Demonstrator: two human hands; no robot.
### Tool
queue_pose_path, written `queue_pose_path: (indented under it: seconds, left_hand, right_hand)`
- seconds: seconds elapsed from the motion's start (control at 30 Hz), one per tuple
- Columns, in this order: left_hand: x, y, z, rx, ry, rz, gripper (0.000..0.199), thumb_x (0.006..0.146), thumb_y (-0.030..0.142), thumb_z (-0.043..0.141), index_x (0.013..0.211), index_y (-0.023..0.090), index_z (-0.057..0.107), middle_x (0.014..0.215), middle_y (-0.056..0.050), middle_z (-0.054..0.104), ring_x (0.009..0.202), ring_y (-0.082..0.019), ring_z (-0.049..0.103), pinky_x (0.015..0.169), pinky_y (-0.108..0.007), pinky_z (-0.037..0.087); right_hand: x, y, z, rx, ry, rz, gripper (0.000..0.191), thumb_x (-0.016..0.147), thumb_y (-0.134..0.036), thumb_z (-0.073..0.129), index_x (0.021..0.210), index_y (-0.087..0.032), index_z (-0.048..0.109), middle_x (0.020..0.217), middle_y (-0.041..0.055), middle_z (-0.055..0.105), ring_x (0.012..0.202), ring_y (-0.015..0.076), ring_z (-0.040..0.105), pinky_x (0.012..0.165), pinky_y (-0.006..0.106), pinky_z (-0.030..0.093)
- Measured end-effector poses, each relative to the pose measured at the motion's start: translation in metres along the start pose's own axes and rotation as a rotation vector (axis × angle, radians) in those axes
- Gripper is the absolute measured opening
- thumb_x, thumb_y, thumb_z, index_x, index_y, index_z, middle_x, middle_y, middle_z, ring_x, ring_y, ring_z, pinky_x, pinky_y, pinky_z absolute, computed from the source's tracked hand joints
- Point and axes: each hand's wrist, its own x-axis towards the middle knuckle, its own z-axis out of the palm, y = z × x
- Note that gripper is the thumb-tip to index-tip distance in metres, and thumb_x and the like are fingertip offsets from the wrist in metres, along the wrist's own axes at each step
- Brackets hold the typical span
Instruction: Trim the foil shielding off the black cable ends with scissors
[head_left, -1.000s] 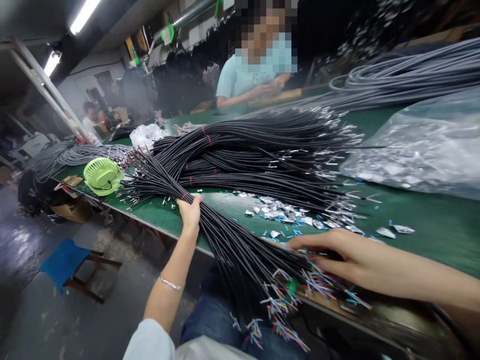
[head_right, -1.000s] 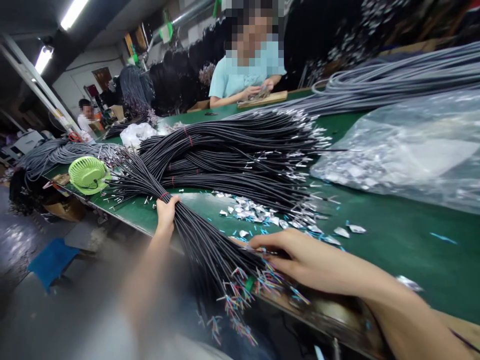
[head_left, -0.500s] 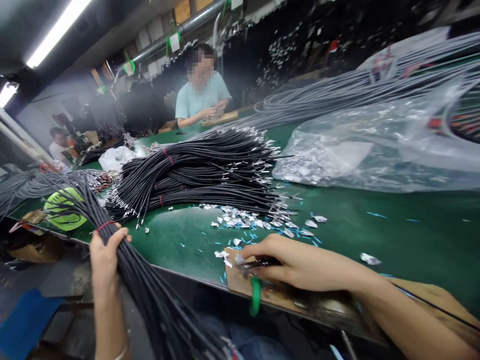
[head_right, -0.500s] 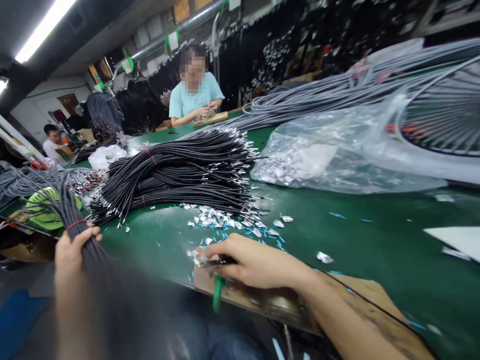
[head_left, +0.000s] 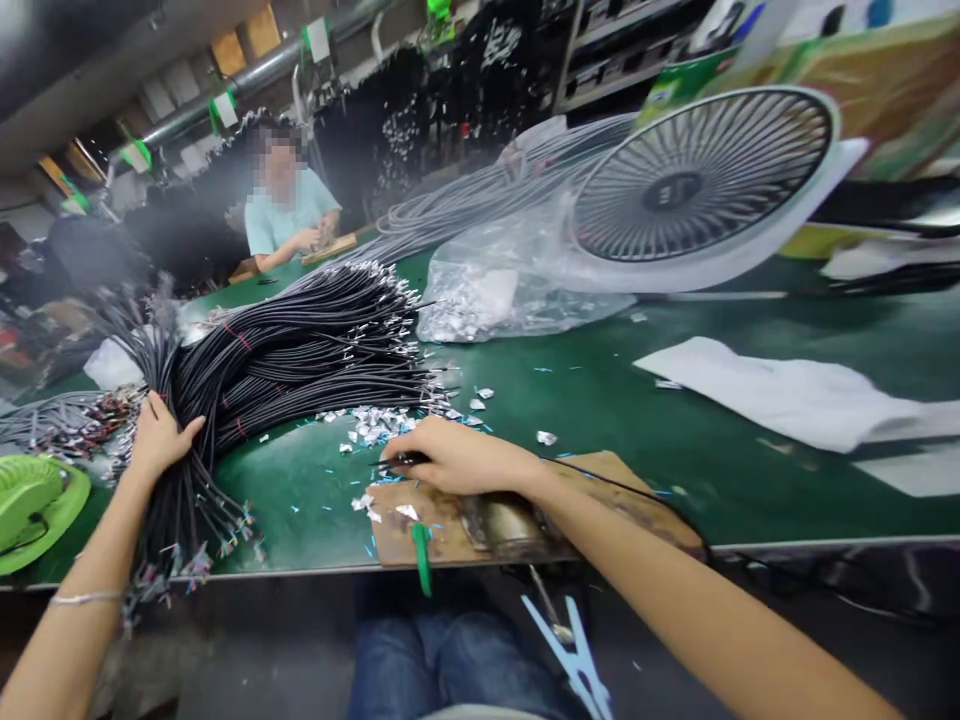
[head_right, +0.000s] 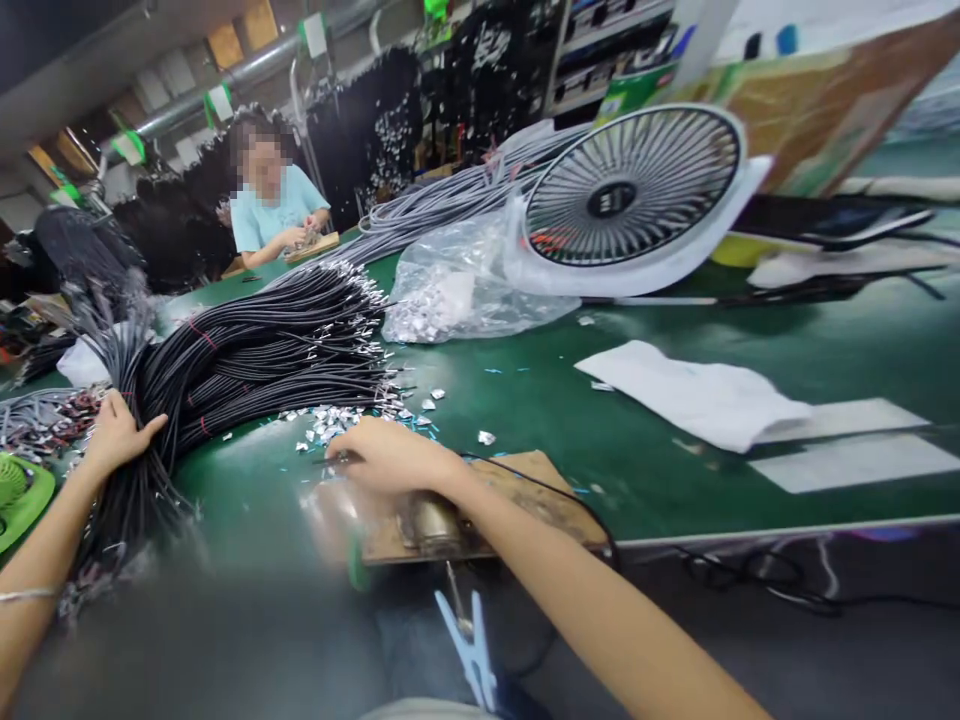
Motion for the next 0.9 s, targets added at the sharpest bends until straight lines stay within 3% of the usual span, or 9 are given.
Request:
queue_pose_path:
  seconds: [0.07, 0.13, 0.23, 0.3, 0.37, 0.5, 0.67, 0.77, 0.9]
  left_hand:
    - [-0.017, 0.010, 0.013, 0.063, 0.034, 0.047, 0.073, 0.077, 0.041, 0.050, 0.125, -0.011, 0.038, 0.140, -0.037, 0.024, 0.133, -0.048, 0.015, 0.103, -0.064, 0.013]
    - [-0.042, 0.023, 0.021, 0.105, 0.081, 0.170, 0.065, 0.085, 0.043, 0.038, 0.128, -0.005, 0.039, 0.144, -0.031, 0.020, 0.137, -0.041, 0.008, 0.107, -0.061, 0.009]
    - [-0.092, 0.040, 0.034, -0.091, -0.194, 0.414, 0.058, 0.087, 0.045, 0.034, 0.135, 0.012, 0.036, 0.137, -0.018, 0.042, 0.132, -0.028, 0.033, 0.108, -0.047, 0.028]
    - [-0.124, 0.045, 0.046, -0.157, -0.362, 0.485, 0.063, 0.087, 0.044, 0.037, 0.141, 0.017, 0.024, 0.140, -0.015, 0.040, 0.131, -0.026, 0.035, 0.107, -0.046, 0.032]
    - [-0.144, 0.049, 0.060, -0.146, -0.399, 0.495, 0.069, 0.086, 0.045, 0.039, 0.142, 0.011, 0.020, 0.145, -0.019, 0.032, 0.134, -0.029, 0.029, 0.108, -0.048, 0.029]
    - [-0.130, 0.070, 0.087, -0.144, -0.329, 0.291, 0.073, 0.083, 0.054, 0.039, 0.135, 0.003, 0.031, 0.141, -0.026, 0.034, 0.133, -0.034, 0.028, 0.108, -0.053, 0.024]
    - [-0.080, 0.120, 0.105, -0.170, -0.300, 0.089, 0.077, 0.086, 0.053, 0.028, 0.129, -0.010, 0.034, 0.135, -0.034, 0.034, 0.132, -0.039, 0.028, 0.106, -0.056, 0.022]
    - [-0.078, 0.141, 0.105, -0.226, -0.387, 0.155, 0.073, 0.088, 0.052, 0.023, 0.132, -0.004, 0.035, 0.139, -0.028, 0.036, 0.133, -0.033, 0.030, 0.108, -0.049, 0.024]
    - [-0.097, 0.149, 0.096, -0.291, -0.515, 0.362, 0.076, 0.083, 0.058, 0.035, 0.139, 0.007, 0.029, 0.147, -0.018, 0.028, 0.137, -0.026, 0.023, 0.111, -0.042, 0.022]
  right_hand:
    - [0.000, 0.001, 0.003, -0.075, 0.047, 0.083, 0.025, 0.081, -0.009, 0.049, 0.095, -0.017, 0.067, 0.088, 0.0066, 0.069, 0.080, 0.0201, 0.063, 0.064, 0.023, 0.040]
    - [0.002, 0.003, 0.007, -0.150, 0.084, 0.152, 0.024, 0.080, -0.006, 0.048, 0.092, -0.015, 0.067, 0.086, 0.0099, 0.068, 0.081, 0.0235, 0.063, 0.062, 0.026, 0.039]
    - [0.011, 0.011, 0.008, -0.238, 0.134, 0.209, 0.028, 0.081, -0.004, 0.044, 0.096, -0.015, 0.065, 0.095, 0.0121, 0.065, 0.084, 0.0235, 0.062, 0.063, 0.026, 0.039]
    - [0.019, 0.023, 0.002, -0.293, 0.185, 0.255, 0.030, 0.082, -0.006, 0.043, 0.106, -0.014, 0.061, 0.106, 0.0144, 0.060, 0.085, 0.0239, 0.062, 0.063, 0.027, 0.040]
    - [0.028, 0.038, -0.007, -0.348, 0.238, 0.317, 0.035, 0.085, -0.013, 0.045, 0.119, -0.014, 0.053, 0.117, 0.0175, 0.054, 0.087, 0.0269, 0.061, 0.063, 0.029, 0.040]
    - [0.048, 0.061, -0.018, -0.430, 0.222, 0.331, 0.049, 0.077, -0.035, 0.062, 0.119, -0.012, 0.052, 0.107, 0.0172, 0.060, 0.087, 0.0313, 0.061, 0.064, 0.030, 0.041]
    - [0.064, 0.076, -0.020, -0.536, 0.198, 0.235, 0.029, 0.084, -0.022, 0.056, 0.109, -0.008, 0.058, 0.099, 0.0193, 0.064, 0.092, 0.0304, 0.061, 0.068, 0.030, 0.040]
    - [0.071, 0.087, -0.028, -0.565, 0.201, 0.218, 0.023, 0.087, -0.024, 0.054, 0.103, -0.008, 0.062, 0.095, 0.0197, 0.066, 0.092, 0.0309, 0.062, 0.068, 0.031, 0.040]
    - [0.079, 0.103, -0.039, -0.566, 0.225, 0.211, 0.026, 0.086, -0.034, 0.058, 0.097, -0.013, 0.067, 0.094, 0.0167, 0.068, 0.093, 0.0313, 0.061, 0.067, 0.030, 0.040]
